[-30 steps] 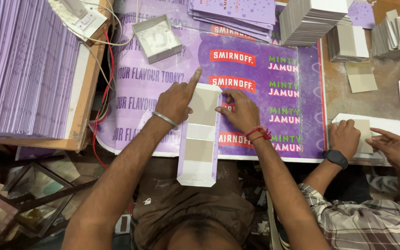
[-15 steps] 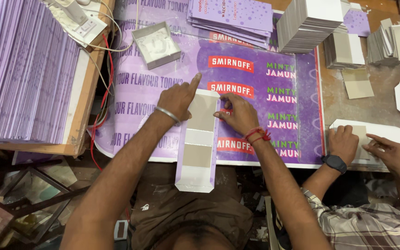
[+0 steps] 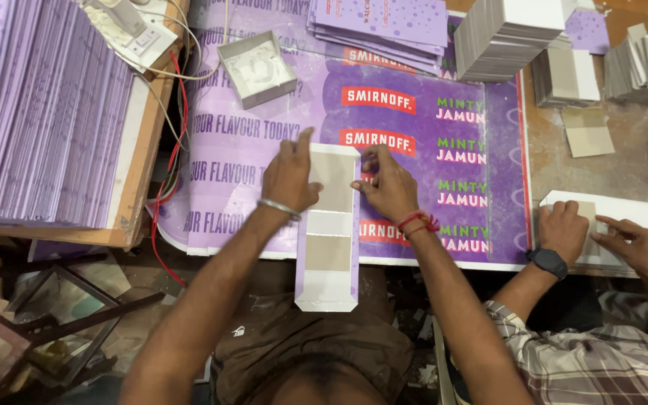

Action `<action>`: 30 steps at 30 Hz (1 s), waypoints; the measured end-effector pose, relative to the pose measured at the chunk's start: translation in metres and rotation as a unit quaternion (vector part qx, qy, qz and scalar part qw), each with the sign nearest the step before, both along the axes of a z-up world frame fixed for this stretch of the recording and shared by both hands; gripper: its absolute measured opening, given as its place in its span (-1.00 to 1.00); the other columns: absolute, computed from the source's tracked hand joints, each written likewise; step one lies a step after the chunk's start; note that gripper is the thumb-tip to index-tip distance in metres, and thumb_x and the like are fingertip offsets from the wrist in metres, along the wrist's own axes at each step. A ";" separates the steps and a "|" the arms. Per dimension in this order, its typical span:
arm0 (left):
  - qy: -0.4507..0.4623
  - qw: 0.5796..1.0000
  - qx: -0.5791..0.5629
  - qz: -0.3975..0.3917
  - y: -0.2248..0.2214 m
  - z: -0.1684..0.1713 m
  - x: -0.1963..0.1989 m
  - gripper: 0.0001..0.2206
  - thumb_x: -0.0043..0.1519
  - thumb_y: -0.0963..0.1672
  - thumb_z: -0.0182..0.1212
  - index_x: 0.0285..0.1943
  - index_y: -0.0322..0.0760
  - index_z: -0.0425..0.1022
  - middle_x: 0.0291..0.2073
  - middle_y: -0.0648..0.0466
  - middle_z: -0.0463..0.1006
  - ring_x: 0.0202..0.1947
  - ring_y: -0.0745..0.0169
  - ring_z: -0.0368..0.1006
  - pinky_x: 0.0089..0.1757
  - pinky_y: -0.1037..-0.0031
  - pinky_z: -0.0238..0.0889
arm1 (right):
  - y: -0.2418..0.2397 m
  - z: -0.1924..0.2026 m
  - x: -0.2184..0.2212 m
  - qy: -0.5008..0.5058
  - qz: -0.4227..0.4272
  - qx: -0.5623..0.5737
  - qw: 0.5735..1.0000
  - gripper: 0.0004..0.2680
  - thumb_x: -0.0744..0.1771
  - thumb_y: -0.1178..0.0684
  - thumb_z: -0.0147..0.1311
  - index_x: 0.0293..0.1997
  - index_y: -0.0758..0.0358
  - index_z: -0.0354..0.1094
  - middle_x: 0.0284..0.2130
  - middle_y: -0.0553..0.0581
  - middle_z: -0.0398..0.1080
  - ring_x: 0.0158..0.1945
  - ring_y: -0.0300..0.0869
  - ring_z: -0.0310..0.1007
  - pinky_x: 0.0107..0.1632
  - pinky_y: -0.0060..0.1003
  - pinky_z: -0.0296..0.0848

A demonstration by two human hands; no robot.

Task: The person folds flat purple cardboard sheets into small rectangular boxes by hand, aligning edges and creasing folds. They repeatedly pick up sheets, fold them into shape, and place the finished boxes into a stack on the table.

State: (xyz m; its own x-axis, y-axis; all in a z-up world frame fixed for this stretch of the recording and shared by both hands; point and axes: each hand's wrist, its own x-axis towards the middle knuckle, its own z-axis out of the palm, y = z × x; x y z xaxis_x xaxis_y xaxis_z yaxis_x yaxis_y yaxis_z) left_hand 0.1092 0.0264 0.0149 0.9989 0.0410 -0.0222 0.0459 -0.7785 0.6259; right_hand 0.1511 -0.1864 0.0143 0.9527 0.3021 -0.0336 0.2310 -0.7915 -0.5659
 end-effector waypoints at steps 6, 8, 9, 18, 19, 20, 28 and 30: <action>0.011 0.977 -0.182 0.114 0.000 -0.038 0.005 -0.08 -0.12 -0.21 0.58 0.42 -0.35 0.03 -0.15 -0.23 0.53 -0.18 -0.14 0.54 -0.14 0.23 0.45 | -0.003 -0.010 -0.014 -0.059 0.000 0.033 0.998 -0.38 0.19 0.06 0.41 0.35 0.09 0.09 0.03 0.05 0.46 -0.37 -0.22 0.49 -0.29 -0.25 0.49; 0.064 0.963 -0.234 0.115 0.010 -0.044 0.014 -0.19 -0.12 -0.21 0.57 0.33 -0.39 0.17 -0.23 -0.14 0.59 -0.25 0.01 0.58 -0.21 0.33 0.47 | -0.004 -0.008 -0.009 -0.035 0.009 0.018 0.999 -0.32 0.17 0.03 0.44 0.41 0.06 0.05 0.06 0.03 0.45 -0.38 -0.23 0.49 -0.27 -0.25 0.51; 0.096 0.951 -0.271 0.114 0.014 -0.046 0.016 -0.29 -0.11 -0.22 0.55 0.25 -0.39 0.29 -0.27 -0.08 0.61 -0.31 0.08 0.59 -0.27 0.36 0.49 | -0.004 -0.007 -0.006 -0.021 0.014 0.010 1.000 -0.29 0.16 0.01 0.45 0.44 0.05 0.03 0.08 0.02 0.45 -0.39 -0.23 0.49 -0.27 -0.24 0.51; 0.111 0.972 -0.201 -0.041 0.035 -0.038 0.032 -0.59 -0.18 -0.22 0.58 -0.13 -0.38 0.58 -0.48 0.03 0.61 -0.44 0.23 0.55 -0.34 0.45 0.43 | -0.003 -0.002 0.044 0.039 0.174 -0.013 0.984 -0.47 0.06 -0.22 0.54 0.05 0.06 0.48 -0.10 -0.01 0.54 -0.11 -0.18 0.54 -0.05 -0.22 0.51; 0.105 0.977 -0.175 -0.058 0.036 -0.032 0.035 -0.57 -0.21 -0.21 0.60 -0.15 -0.37 0.58 -0.48 0.03 0.62 -0.43 0.21 0.57 -0.32 0.44 0.45 | 0.000 0.001 0.046 0.030 0.178 -0.034 0.983 -0.50 0.06 -0.21 0.53 0.00 0.08 0.49 -0.13 0.00 0.52 -0.12 -0.15 0.52 -0.06 -0.20 0.50; 0.083 0.984 -0.148 -0.061 0.036 -0.028 0.035 -0.58 -0.21 -0.20 0.61 -0.16 -0.35 0.59 -0.46 -0.01 0.62 -0.41 0.16 0.57 -0.31 0.40 0.44 | 0.001 0.004 0.046 0.023 0.183 -0.056 0.981 -0.53 0.06 -0.21 0.52 -0.05 0.10 0.49 -0.16 0.02 0.49 -0.13 -0.13 0.51 -0.08 -0.19 0.49; -0.112 0.989 -0.010 -0.097 0.036 -0.028 -0.013 -0.73 0.08 -0.09 0.48 -0.04 -0.14 0.66 -0.46 -0.05 0.57 -0.42 -0.14 0.51 -0.38 0.13 0.35 | -0.005 -0.001 0.004 -0.173 0.175 -0.021 0.969 -0.72 0.19 -0.18 0.38 -0.13 0.05 0.59 -0.17 -0.06 0.49 -0.09 -0.14 0.39 -0.14 -0.21 0.44; -0.129 0.988 -0.010 -0.090 0.035 -0.025 -0.018 -0.82 0.14 -0.06 0.43 -0.13 -0.10 0.67 -0.45 0.02 0.55 -0.43 -0.09 0.51 -0.38 0.14 0.35 | -0.005 -0.006 -0.002 -0.224 0.165 -0.006 0.961 -0.78 0.22 -0.14 0.35 -0.16 0.04 0.61 -0.15 -0.06 0.50 -0.12 -0.15 0.37 -0.12 -0.23 0.43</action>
